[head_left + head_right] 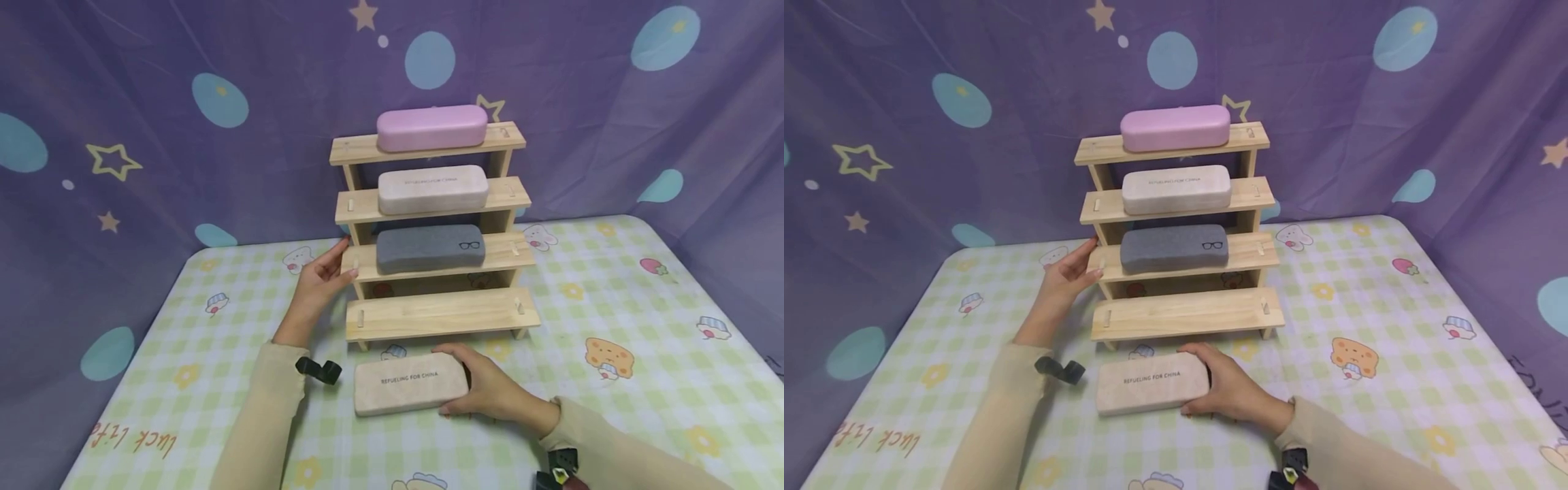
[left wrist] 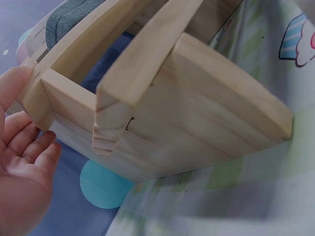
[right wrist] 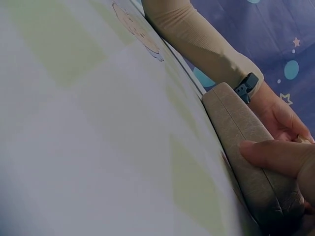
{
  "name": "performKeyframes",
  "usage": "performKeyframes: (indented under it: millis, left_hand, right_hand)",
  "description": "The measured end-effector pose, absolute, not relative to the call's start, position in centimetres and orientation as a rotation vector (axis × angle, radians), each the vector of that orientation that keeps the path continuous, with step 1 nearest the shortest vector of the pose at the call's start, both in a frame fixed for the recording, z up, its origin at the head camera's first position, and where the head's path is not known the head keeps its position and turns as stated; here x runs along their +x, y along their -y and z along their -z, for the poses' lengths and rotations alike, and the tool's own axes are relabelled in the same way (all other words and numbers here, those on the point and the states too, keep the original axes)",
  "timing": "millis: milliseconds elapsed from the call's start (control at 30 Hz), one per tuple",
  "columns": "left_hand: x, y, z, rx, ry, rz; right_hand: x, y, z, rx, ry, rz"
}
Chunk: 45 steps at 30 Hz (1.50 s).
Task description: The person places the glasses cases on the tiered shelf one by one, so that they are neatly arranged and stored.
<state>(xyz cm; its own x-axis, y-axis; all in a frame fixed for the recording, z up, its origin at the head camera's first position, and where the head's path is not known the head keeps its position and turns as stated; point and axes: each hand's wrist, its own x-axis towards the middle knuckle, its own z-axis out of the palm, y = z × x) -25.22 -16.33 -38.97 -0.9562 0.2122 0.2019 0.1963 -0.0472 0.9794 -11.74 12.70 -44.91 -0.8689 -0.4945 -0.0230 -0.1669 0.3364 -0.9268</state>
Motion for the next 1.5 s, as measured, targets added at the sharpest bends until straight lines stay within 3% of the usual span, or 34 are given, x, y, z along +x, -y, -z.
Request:
performKeyframes:
  millis: [1033, 1500]
  left_hand:
    - [-25.3, 16.4, 39.0, 0.466, -2.186, -2.204]
    - [-25.2, 16.4, 38.9, 0.471, -2.171, -2.206]
  right_hand:
    - [-11.9, -13.9, 44.8, -0.651, -2.305, 1.556]
    - [-11.9, -15.4, 43.1, -0.644, -2.396, 1.527]
